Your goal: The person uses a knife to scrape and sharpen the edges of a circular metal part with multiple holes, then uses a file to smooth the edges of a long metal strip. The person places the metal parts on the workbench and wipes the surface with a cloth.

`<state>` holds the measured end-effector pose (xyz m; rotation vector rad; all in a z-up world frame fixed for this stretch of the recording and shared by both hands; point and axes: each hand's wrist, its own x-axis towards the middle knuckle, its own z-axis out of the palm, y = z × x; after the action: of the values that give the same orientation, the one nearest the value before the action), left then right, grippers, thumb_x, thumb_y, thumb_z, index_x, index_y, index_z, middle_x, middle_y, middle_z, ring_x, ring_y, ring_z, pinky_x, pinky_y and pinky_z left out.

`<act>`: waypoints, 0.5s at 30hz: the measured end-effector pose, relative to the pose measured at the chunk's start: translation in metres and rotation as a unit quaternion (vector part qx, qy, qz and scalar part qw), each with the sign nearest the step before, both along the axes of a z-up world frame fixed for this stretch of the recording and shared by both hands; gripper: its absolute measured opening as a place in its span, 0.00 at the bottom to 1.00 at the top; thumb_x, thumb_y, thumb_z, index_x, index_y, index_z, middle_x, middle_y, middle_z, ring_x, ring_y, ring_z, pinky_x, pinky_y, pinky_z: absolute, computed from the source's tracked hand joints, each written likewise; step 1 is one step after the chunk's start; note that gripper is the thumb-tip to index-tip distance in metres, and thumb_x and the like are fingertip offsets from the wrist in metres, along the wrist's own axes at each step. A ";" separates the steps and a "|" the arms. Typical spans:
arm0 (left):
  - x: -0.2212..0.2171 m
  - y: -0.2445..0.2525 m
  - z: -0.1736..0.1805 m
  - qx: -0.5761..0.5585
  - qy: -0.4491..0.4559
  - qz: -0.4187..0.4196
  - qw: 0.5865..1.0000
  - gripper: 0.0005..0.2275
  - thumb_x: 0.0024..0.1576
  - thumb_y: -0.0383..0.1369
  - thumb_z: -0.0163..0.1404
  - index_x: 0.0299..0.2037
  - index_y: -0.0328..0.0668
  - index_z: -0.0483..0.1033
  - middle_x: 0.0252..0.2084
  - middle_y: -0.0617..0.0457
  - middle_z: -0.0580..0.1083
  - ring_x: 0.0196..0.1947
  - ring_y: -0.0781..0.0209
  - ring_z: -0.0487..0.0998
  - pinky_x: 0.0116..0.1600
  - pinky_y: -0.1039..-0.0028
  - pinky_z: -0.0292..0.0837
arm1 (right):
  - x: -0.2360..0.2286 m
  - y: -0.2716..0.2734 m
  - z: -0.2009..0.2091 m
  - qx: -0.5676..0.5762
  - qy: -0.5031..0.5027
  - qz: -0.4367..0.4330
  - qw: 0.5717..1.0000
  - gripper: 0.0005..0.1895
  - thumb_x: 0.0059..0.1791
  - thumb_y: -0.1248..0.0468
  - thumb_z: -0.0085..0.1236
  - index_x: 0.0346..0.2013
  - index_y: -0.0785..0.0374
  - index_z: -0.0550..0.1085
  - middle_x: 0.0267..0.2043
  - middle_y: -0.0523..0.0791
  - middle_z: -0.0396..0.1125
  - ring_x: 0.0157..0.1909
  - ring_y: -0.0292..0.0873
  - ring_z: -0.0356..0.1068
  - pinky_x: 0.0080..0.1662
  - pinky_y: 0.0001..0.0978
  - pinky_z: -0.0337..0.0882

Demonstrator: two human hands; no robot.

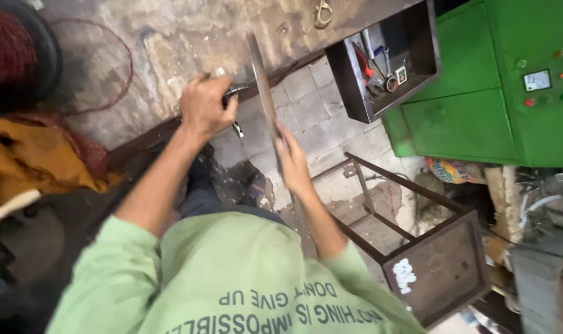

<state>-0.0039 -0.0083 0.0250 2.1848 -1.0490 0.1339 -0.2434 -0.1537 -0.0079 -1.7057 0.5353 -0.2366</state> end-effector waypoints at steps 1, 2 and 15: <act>-0.003 0.000 -0.001 0.046 -0.042 -0.031 0.998 0.11 0.51 0.34 0.65 0.30 0.39 0.75 0.28 0.43 0.76 0.33 0.43 0.79 0.44 0.57 0.75 | -0.033 0.014 0.021 -0.015 0.023 0.011 1.000 0.25 0.59 0.62 0.42 0.68 0.72 0.62 0.71 0.56 0.61 0.74 0.50 0.59 0.72 0.39 0.55; 0.004 -0.005 0.000 0.022 -0.060 -0.034 0.997 0.11 0.49 0.34 0.65 0.31 0.38 0.75 0.28 0.43 0.76 0.32 0.43 0.79 0.44 0.57 0.75 | -0.050 0.026 0.040 -0.033 0.027 0.026 0.999 0.24 0.59 0.63 0.43 0.67 0.73 0.64 0.70 0.57 0.62 0.74 0.51 0.59 0.73 0.40 0.54; 0.014 -0.002 0.002 -0.008 -0.032 -0.012 0.999 0.11 0.49 0.37 0.64 0.35 0.42 0.77 0.32 0.45 0.77 0.33 0.43 0.79 0.40 0.58 0.74 | 0.102 -0.021 -0.004 -0.059 -0.075 0.027 0.995 0.22 0.59 0.65 0.44 0.68 0.70 0.66 0.70 0.54 0.64 0.73 0.49 0.61 0.71 0.36 0.58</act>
<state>0.0098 -0.0100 0.0266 2.1648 -1.1043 0.2015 -0.1413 -0.1750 -0.0120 -1.7978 0.3696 -0.3588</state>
